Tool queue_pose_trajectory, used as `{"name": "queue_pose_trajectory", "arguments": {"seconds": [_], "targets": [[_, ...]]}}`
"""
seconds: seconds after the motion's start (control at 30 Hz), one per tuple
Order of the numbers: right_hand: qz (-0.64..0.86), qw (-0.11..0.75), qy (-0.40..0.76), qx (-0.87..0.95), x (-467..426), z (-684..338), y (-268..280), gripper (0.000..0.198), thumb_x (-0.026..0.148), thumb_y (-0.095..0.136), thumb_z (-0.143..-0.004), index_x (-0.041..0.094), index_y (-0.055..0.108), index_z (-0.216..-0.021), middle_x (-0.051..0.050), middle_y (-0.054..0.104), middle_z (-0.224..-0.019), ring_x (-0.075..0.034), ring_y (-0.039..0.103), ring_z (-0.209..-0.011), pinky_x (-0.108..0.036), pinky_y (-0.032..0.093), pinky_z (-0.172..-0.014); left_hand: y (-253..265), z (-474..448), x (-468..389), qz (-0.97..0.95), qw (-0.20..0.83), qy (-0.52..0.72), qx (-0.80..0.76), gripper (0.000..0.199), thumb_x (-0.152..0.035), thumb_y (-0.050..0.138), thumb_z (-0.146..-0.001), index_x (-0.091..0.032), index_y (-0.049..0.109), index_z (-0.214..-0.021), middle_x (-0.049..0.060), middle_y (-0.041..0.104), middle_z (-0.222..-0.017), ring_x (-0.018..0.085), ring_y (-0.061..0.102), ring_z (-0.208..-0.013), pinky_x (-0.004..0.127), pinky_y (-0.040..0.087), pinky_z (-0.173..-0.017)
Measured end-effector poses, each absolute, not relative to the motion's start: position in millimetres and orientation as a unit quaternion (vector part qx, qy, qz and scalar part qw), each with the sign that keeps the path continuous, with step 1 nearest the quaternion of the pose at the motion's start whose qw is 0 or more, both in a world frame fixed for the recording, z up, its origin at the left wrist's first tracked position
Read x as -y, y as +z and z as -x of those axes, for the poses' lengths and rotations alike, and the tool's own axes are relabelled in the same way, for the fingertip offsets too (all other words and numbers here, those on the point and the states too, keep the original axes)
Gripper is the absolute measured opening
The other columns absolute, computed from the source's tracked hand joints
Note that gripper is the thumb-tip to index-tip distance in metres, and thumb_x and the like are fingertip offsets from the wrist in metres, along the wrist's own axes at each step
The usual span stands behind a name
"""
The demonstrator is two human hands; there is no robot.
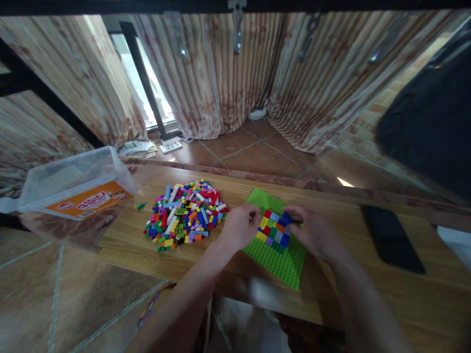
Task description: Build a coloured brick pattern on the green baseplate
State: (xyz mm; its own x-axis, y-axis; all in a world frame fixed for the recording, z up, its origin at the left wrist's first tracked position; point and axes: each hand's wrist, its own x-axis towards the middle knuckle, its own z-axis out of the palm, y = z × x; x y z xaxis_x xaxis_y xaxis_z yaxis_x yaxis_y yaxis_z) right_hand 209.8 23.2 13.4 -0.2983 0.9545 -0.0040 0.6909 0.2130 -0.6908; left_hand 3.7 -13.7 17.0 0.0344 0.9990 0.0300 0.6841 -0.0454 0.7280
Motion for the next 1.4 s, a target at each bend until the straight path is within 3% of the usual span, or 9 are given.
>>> {"name": "queue_pose_trajectory", "arguments": {"seconds": [0.47,0.87,1.1,1.4], "targets": [[0.526,0.186,0.3,0.774,-19,-212,16,0.044,0.009,0.055,-0.074,0.022,0.066,-0.115,-0.006,0.075,-0.107,-0.023,0.07,-0.1,-0.041,0.051,-0.097,13,-7,12,-0.684,0.265,0.262,-0.627,0.021,-0.018,0.051,-0.086,-0.017,0.071,-0.095,0.004,0.073,-0.084,0.016,0.065,-0.072,0.025,0.046,-0.066],[0.529,0.185,0.265,0.785,-19,-219,22,0.033,0.018,0.058,-0.077,0.02,0.07,-0.107,-0.006,0.076,-0.101,-0.023,0.071,-0.092,-0.037,0.052,-0.089,19,-7,13,-0.693,0.26,0.238,-0.629,0.023,-0.017,0.051,-0.087,-0.016,0.071,-0.096,0.005,0.074,-0.09,0.016,0.064,-0.073,0.026,0.046,-0.069],[0.51,0.125,0.268,0.807,-19,-216,25,0.025,0.021,0.058,-0.08,0.022,0.074,-0.1,-0.005,0.074,-0.1,-0.023,0.068,-0.092,-0.036,0.049,-0.084,21,-7,14,-0.696,0.256,0.212,-0.636,0.021,-0.019,0.05,-0.089,-0.018,0.071,-0.094,0.005,0.072,-0.088,0.017,0.064,-0.077,0.026,0.047,-0.072],[0.527,0.146,0.283,0.788,-20,-215,22,0.024,0.03,0.063,-0.079,0.022,0.075,-0.099,-0.004,0.075,-0.098,-0.023,0.069,-0.088,-0.035,0.05,-0.081,19,-8,15,-0.7,0.25,0.213,-0.634,0.022,-0.019,0.05,-0.088,-0.018,0.071,-0.093,0.004,0.073,-0.086,0.017,0.065,-0.075,0.027,0.046,-0.069]]}}
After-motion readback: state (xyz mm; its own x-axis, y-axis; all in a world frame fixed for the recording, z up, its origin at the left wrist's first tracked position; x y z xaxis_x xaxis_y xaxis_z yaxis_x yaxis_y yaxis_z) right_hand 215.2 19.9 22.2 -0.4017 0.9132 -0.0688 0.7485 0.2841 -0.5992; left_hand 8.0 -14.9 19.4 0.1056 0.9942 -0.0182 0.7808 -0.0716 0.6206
